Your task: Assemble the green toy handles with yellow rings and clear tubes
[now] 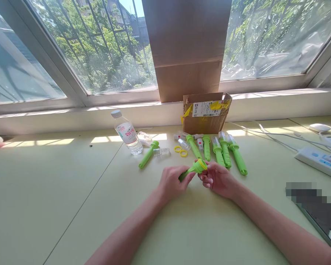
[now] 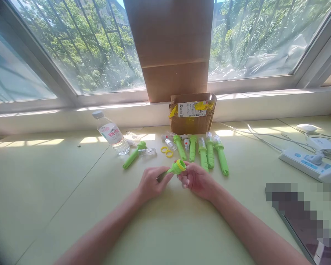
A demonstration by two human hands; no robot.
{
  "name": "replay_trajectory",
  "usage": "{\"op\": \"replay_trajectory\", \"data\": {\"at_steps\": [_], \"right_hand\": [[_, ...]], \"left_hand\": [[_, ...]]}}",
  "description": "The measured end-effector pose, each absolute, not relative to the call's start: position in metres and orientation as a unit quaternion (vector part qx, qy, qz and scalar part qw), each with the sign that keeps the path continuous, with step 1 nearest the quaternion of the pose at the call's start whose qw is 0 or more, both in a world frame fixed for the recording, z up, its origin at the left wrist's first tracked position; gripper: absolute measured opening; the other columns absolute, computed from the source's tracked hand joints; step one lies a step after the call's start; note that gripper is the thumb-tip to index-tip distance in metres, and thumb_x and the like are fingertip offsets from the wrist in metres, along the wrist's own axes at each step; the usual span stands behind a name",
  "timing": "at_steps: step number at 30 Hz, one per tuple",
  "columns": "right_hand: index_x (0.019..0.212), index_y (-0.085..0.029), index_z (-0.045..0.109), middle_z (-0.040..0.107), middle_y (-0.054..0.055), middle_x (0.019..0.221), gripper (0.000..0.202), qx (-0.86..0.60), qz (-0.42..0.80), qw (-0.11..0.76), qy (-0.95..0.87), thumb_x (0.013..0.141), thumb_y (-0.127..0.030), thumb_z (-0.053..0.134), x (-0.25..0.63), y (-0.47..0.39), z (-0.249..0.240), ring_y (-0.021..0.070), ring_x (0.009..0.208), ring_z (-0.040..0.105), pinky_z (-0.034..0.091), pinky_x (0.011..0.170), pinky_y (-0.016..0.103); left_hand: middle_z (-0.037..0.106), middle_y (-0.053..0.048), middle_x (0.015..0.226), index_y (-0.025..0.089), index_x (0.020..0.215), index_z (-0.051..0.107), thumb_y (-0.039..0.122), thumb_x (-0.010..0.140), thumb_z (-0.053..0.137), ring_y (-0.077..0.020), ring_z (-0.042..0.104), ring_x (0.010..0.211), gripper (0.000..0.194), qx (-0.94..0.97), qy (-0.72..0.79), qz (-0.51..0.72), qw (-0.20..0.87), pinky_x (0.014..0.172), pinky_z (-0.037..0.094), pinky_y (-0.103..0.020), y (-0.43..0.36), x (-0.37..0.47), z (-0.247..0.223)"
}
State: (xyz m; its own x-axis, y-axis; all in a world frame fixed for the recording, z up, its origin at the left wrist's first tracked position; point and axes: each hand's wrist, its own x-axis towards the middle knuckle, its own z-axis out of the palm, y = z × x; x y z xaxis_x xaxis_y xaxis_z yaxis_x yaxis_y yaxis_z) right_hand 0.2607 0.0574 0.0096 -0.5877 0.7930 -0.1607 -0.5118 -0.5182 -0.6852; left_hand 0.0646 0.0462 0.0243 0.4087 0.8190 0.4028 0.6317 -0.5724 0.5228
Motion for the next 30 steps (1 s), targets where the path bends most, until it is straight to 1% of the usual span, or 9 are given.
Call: {"op": "replay_trajectory", "data": {"at_steps": [2, 4, 7, 10, 15, 21, 25, 30], "right_hand": [[0.1, -0.019, 0.062, 0.062, 0.001, 0.064, 0.025, -0.234, 0.841, 0.39, -0.293, 0.078, -0.023, 0.051, 0.2609, 0.0575, 0.0099, 0.0069, 0.042, 0.045, 0.043, 0.045, 0.019], [0.101, -0.019, 0.062, 0.063, 0.002, 0.064, 0.026, -0.232, 0.843, 0.389, -0.29, 0.078, -0.024, 0.05, 0.2615, 0.0578, 0.0102, 0.0071, 0.042, 0.045, 0.043, 0.045, 0.019], [0.102, -0.019, 0.063, 0.064, 0.003, 0.066, 0.027, -0.226, 0.849, 0.384, -0.283, 0.08, -0.026, 0.049, 0.2623, 0.0583, 0.0106, 0.0074, 0.043, 0.046, 0.044, 0.046, 0.02], [0.103, -0.019, 0.063, 0.064, 0.003, 0.067, 0.027, -0.222, 0.855, 0.379, -0.276, 0.082, -0.026, 0.048, 0.263, 0.0586, 0.0111, 0.0078, 0.044, 0.048, 0.046, 0.048, 0.021], [0.105, -0.02, 0.062, 0.064, 0.002, 0.066, 0.027, -0.217, 0.864, 0.366, -0.269, 0.084, -0.026, 0.047, 0.2636, 0.0582, 0.013, 0.0089, 0.045, 0.051, 0.048, 0.048, 0.022], [0.109, -0.02, 0.06, 0.065, 0.004, 0.068, 0.029, -0.211, 0.861, 0.363, -0.287, 0.086, -0.026, 0.044, 0.2651, 0.0584, 0.013, 0.0098, 0.047, 0.053, 0.05, 0.047, 0.023], [0.11, -0.021, 0.059, 0.064, 0.004, 0.072, 0.028, -0.202, 0.856, 0.367, -0.301, 0.085, -0.023, 0.046, 0.2653, 0.0583, 0.0114, 0.0095, 0.049, 0.054, 0.051, 0.05, 0.023], [0.109, -0.021, 0.059, 0.062, 0.003, 0.072, 0.027, -0.194, 0.854, 0.372, -0.306, 0.085, -0.021, 0.046, 0.2643, 0.0576, 0.0122, 0.009, 0.051, 0.053, 0.051, 0.053, 0.023]], "left_hand": [[0.039, 0.005, 0.049, 0.016, 0.062, 0.052, 0.043, 0.088, 0.045, -0.0068, 0.03, 0.047, 0.038, 0.817, 0.449, 0.315, 0.179, 0.048, 0.026, -0.021, 0.0475, 0.0649, 0.0238], [0.038, 0.006, 0.049, 0.016, 0.062, 0.047, 0.043, 0.089, 0.043, -0.0067, 0.032, 0.047, 0.038, 0.808, 0.45, 0.306, 0.226, 0.047, 0.025, -0.021, 0.048, 0.0664, 0.0244], [0.036, 0.006, 0.05, 0.017, 0.066, 0.048, 0.041, 0.09, 0.041, -0.0065, 0.031, 0.047, 0.035, 0.804, 0.436, 0.307, 0.263, 0.048, 0.025, -0.02, 0.0469, 0.069, 0.0256], [0.033, 0.007, 0.051, 0.016, 0.067, 0.051, 0.04, 0.088, 0.044, -0.0064, 0.028, 0.048, 0.033, 0.8, 0.433, 0.326, 0.257, 0.048, 0.025, -0.02, 0.0449, 0.0705, 0.0247], [0.046, 0.005, 0.057, 0.015, 0.081, 0.058, 0.039, 0.086, 0.05, -0.0064, 0.036, 0.051, 0.026, 0.792, 0.434, 0.348, 0.25, 0.051, 0.031, -0.019, 0.0424, 0.0706, 0.0217], [0.058, 0.001, 0.067, 0.015, 0.099, 0.064, 0.033, 0.087, 0.051, -0.0079, 0.045, 0.058, 0.025, 0.799, 0.409, 0.374, 0.233, 0.058, 0.037, -0.019, 0.042, 0.0705, 0.0196], [0.062, -0.001, 0.071, 0.015, 0.104, 0.065, 0.032, 0.086, 0.053, -0.0092, 0.049, 0.061, 0.027, 0.798, 0.409, 0.392, 0.205, 0.06, 0.039, -0.02, 0.0432, 0.0709, 0.0181], [0.063, -0.001, 0.073, 0.016, 0.105, 0.064, 0.032, 0.087, 0.054, -0.0098, 0.051, 0.063, 0.026, 0.797, 0.413, 0.396, 0.193, 0.06, 0.04, -0.02, 0.0446, 0.0714, 0.0159]]}}
